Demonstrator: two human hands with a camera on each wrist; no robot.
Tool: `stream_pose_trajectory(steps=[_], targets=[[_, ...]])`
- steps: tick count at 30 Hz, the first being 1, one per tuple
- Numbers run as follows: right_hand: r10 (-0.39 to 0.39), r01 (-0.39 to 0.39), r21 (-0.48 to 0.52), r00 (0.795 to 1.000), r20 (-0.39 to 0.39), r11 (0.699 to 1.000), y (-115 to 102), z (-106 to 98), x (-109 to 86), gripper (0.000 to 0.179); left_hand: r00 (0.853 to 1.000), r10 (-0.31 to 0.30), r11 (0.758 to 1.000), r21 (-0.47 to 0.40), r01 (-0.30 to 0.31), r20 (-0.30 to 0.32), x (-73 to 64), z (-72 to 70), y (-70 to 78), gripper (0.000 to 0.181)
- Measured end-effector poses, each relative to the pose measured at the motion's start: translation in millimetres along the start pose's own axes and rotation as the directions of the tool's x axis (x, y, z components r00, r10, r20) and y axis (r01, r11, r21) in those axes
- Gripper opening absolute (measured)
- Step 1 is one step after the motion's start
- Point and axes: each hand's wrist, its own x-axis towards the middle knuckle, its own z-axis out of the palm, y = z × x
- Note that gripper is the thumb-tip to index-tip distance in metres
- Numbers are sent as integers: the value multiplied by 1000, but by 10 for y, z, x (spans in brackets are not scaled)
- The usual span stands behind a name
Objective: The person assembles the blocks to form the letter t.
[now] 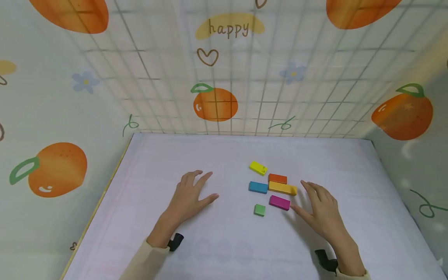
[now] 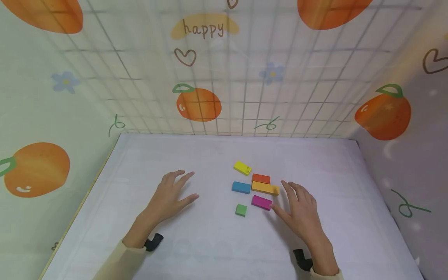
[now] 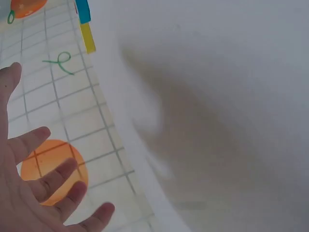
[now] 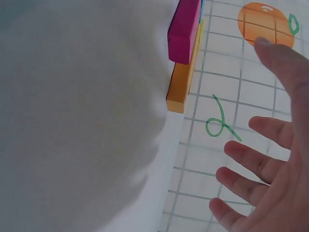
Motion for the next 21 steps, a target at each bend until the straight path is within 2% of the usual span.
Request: stream_pose_trajectory(steps=[5, 12, 21], targets=[[18, -18, 35, 1000, 9, 999, 13, 16, -3, 90, 999, 8, 999, -53, -6, 35, 83, 55, 38, 77], [82, -85, 78, 996, 48, 993, 18, 32, -4, 87, 998, 23, 995, -94, -17, 57, 166, 138, 121, 75], [130, -139, 141, 989, 77, 980, 35, 66, -14, 79, 994, 31, 994, -108, -19, 108, 265, 209, 220, 71]])
